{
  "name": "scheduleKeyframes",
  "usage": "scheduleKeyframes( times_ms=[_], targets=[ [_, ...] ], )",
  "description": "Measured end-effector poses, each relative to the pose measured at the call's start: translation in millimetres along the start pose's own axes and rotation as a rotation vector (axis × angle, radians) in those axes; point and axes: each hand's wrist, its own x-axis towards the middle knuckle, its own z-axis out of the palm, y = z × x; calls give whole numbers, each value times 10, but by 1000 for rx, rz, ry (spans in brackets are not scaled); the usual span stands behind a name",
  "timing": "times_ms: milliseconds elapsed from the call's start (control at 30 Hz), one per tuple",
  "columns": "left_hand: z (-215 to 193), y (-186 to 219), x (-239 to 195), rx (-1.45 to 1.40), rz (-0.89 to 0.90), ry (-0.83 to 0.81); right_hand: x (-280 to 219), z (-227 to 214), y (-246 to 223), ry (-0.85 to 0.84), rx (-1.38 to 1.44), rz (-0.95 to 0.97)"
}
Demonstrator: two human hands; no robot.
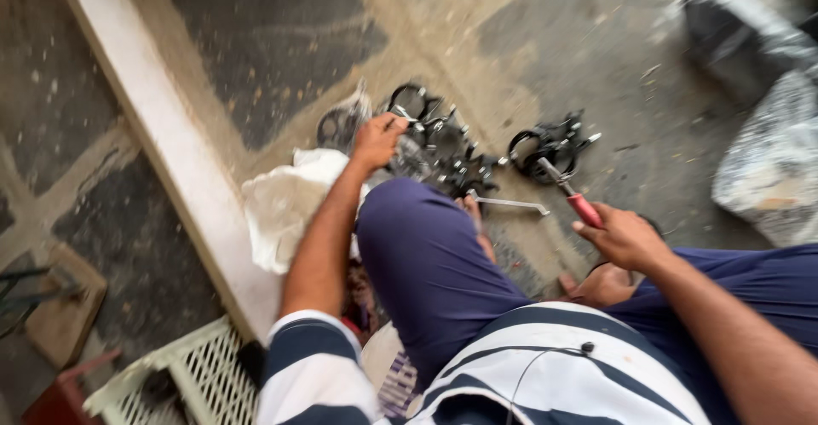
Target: The person sits on the floor and assembles bicycle brake calipers using a hex key and pliers. They tighten bolts on multiple caliper units, occasionally switching tools and handling parts wrapped in plastic.
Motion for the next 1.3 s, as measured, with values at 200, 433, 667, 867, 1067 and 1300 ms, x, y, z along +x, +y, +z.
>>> scheduleKeyframes(
  times_ms=[200, 433, 667, 867, 1067, 1300],
  targets=[
    [503, -1163, 329, -770, -68, -64, 97, 80, -72, -84, -139, 1],
    [476, -1278, 195, -197, 77, 447, 185, 110, -85, -113, -173, -6],
    [668, -1022, -98, 39, 52, 418, 189, 188, -105, -129, -330, -19],
    [552, -1021, 743, 408, 352, 600, 190, 165, -163, -212, -292, 47],
    [479, -1038, 1268, 464, -41, 200, 241, 169, -105, -179, -298, 25],
    [509, -1273, 837, 404, -130, 261, 231, 158, -190, -215, -303, 2]
  ],
)
